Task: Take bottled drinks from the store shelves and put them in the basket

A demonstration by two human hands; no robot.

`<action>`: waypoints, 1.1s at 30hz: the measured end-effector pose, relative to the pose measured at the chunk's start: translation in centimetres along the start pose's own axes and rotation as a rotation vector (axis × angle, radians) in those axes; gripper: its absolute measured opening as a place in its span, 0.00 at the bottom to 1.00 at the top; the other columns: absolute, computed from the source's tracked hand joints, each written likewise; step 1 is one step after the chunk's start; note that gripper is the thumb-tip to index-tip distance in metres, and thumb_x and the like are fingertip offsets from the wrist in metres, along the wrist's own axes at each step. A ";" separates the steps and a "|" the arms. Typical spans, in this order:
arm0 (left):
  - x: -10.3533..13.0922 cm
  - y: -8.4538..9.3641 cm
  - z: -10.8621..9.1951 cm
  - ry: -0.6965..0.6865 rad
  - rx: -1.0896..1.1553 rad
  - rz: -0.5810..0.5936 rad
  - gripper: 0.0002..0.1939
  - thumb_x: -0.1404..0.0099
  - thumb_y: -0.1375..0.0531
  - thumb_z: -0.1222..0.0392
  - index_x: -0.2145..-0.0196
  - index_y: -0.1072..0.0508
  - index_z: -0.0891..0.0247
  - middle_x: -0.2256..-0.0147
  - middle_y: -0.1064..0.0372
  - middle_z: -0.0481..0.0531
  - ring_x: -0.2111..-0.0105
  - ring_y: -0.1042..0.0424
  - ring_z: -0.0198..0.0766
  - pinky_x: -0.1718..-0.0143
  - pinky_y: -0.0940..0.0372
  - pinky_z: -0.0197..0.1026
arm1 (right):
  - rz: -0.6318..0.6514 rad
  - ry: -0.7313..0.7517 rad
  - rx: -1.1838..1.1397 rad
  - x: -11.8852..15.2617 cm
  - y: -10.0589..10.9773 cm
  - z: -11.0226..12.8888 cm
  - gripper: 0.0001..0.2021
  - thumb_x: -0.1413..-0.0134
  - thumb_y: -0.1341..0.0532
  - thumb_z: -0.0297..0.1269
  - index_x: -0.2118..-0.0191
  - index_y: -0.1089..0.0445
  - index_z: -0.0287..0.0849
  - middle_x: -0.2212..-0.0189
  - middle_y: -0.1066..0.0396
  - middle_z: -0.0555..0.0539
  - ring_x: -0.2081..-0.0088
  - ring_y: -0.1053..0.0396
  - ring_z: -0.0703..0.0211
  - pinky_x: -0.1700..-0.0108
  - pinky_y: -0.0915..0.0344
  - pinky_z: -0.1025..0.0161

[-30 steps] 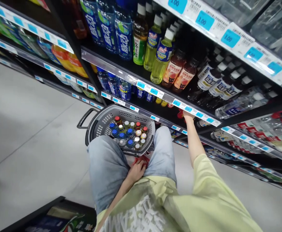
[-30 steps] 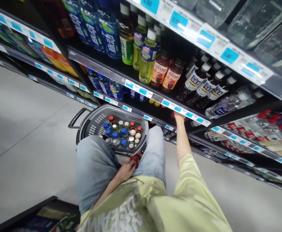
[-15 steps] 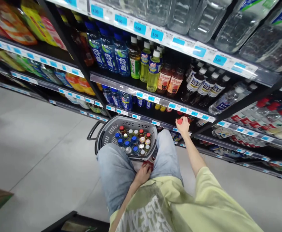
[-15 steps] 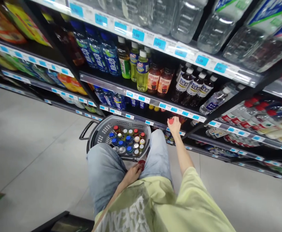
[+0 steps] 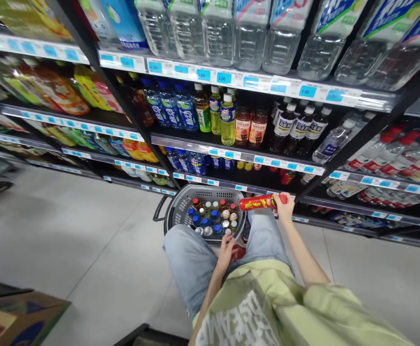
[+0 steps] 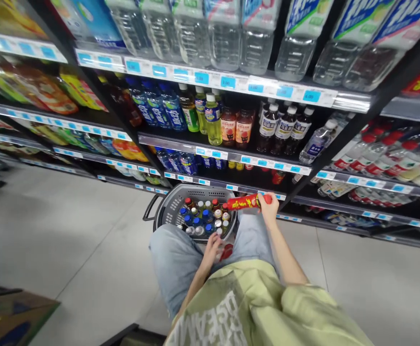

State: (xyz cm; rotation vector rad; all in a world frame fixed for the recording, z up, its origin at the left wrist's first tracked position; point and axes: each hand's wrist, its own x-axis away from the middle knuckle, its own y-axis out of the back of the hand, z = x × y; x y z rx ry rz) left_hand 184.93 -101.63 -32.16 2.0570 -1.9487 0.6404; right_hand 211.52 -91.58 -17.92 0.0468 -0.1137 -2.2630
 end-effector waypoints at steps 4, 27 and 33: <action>0.1 0.2 -1.2 0.015 0.378 -0.073 0.34 0.39 0.36 0.35 0.41 0.31 0.54 0.36 0.31 0.63 0.43 0.23 0.51 0.51 0.22 0.52 | 0.137 -0.226 -0.088 5.6 0.3 -3.5 0.24 0.59 0.29 0.61 0.65 0.32 0.46 0.75 0.35 0.54 0.82 0.41 0.61 0.89 0.47 0.63; 0.6 0.4 -2.1 -0.041 0.381 -0.085 0.31 0.57 0.40 0.56 0.51 0.29 0.56 0.47 0.24 0.56 0.49 0.24 0.48 0.49 0.27 0.48 | 0.404 -0.176 0.189 6.6 -1.3 -5.2 0.21 0.50 0.37 0.60 0.71 0.31 0.46 0.75 0.28 0.49 0.78 0.27 0.53 0.84 0.34 0.61; -0.1 0.2 -1.2 0.078 0.361 -0.144 0.31 0.58 0.42 0.60 0.52 0.31 0.57 0.56 0.24 0.52 0.61 0.25 0.42 0.59 0.28 0.42 | 0.446 -0.157 0.315 6.8 -1.5 -4.7 0.20 0.45 0.40 0.60 0.71 0.34 0.46 0.75 0.28 0.51 0.81 0.28 0.56 0.85 0.38 0.64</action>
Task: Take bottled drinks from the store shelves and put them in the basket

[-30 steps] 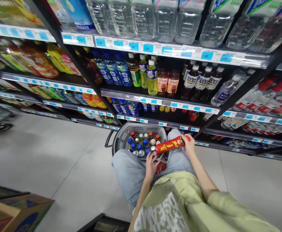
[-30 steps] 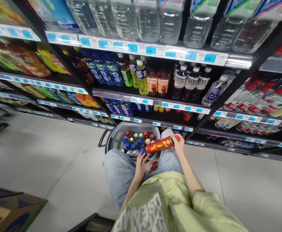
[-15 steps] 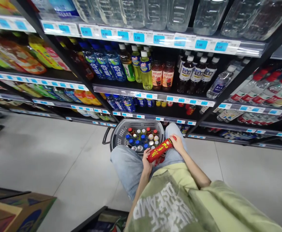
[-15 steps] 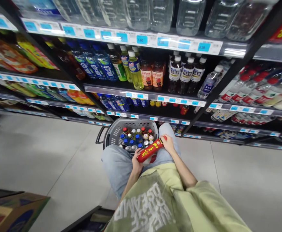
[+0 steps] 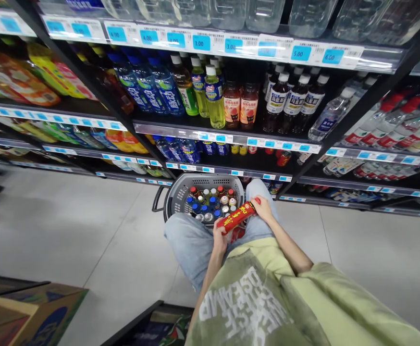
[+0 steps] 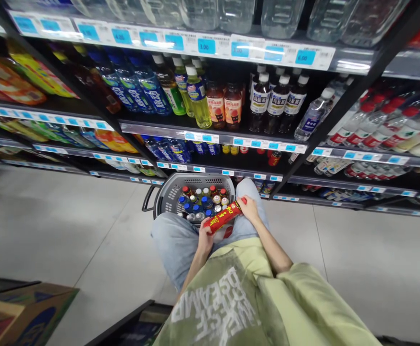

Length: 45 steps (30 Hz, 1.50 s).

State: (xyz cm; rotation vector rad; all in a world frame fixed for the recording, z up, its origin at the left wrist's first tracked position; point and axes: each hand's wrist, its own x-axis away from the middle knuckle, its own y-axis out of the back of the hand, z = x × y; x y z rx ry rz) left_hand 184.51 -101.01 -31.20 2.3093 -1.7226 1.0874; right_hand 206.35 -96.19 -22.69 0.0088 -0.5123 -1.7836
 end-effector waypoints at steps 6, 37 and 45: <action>-0.3 0.3 0.3 0.106 0.120 -0.060 0.32 0.60 0.42 0.65 0.52 0.28 0.59 0.62 0.24 0.49 0.64 0.26 0.41 0.63 0.31 0.39 | 0.036 0.000 0.051 -0.1 0.0 0.0 0.21 0.43 0.40 0.59 0.71 0.36 0.46 0.75 0.30 0.52 0.81 0.27 0.57 0.85 0.40 0.66; 0.9 -1.2 -0.9 0.068 0.053 0.038 0.35 0.40 0.30 0.54 0.36 0.30 0.58 0.50 0.22 0.59 0.66 0.21 0.40 0.71 0.28 0.37 | -0.011 0.006 -0.288 -0.7 0.6 -1.4 0.25 0.52 0.33 0.64 0.68 0.36 0.47 0.73 0.32 0.52 0.76 0.29 0.57 0.81 0.33 0.63; 0.9 -1.5 -0.9 0.130 0.065 -0.057 0.24 0.32 0.34 0.43 0.47 0.27 0.64 0.68 0.26 0.49 0.78 0.31 0.33 0.81 0.41 0.32 | 0.382 -0.039 -0.191 -0.7 2.4 -0.9 0.31 0.54 0.28 0.68 0.68 0.43 0.49 0.80 0.35 0.58 0.82 0.33 0.59 0.81 0.36 0.63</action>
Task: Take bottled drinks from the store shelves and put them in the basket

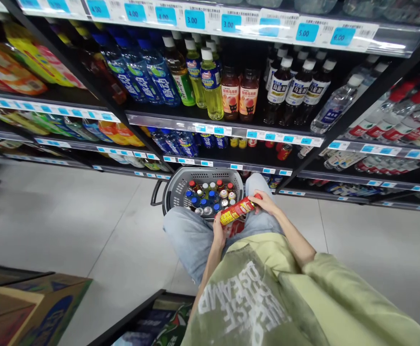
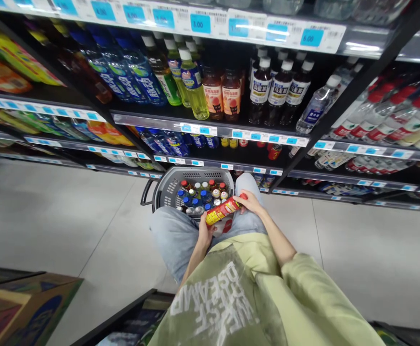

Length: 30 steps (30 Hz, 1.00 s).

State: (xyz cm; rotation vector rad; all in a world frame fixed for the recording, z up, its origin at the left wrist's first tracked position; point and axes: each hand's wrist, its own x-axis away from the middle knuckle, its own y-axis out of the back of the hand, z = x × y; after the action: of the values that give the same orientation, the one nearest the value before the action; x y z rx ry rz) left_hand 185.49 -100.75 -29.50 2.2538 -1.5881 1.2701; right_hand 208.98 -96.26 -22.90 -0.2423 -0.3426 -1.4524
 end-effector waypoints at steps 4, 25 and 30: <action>0.2 0.4 0.3 0.071 -0.006 -0.042 0.22 0.27 0.39 0.44 0.46 0.28 0.64 0.67 0.25 0.51 0.80 0.31 0.32 0.76 0.31 0.36 | -0.011 0.088 0.179 -0.5 -0.5 1.6 0.27 0.45 0.33 0.66 0.67 0.43 0.49 0.78 0.32 0.56 0.81 0.32 0.59 0.79 0.41 0.65; 0.5 4.5 4.6 -0.393 -0.772 0.277 0.15 0.34 0.35 0.55 0.51 0.17 0.57 0.55 0.20 0.61 0.58 0.22 0.51 0.48 0.25 0.54 | 0.026 0.083 1.320 -23.9 -8.2 -1.4 0.26 0.24 0.41 0.45 0.29 0.39 0.38 0.39 0.28 0.32 0.44 0.26 0.45 0.42 0.34 0.56; 1.0 5.3 5.1 -0.357 -0.831 0.266 0.18 0.33 0.36 0.54 0.48 0.17 0.56 0.49 0.20 0.66 0.49 0.21 0.58 0.41 0.28 0.61 | 0.057 -0.077 1.305 -26.7 -10.2 -2.8 0.19 0.29 0.38 0.32 0.36 0.29 0.32 0.44 0.25 0.28 0.45 0.25 0.45 0.43 0.33 0.56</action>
State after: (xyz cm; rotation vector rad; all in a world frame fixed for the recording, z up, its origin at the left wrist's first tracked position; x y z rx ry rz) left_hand 184.12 -106.46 -34.04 1.8005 -2.0589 0.1190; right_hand 196.90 -73.69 -35.88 0.7402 -1.2381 -0.9189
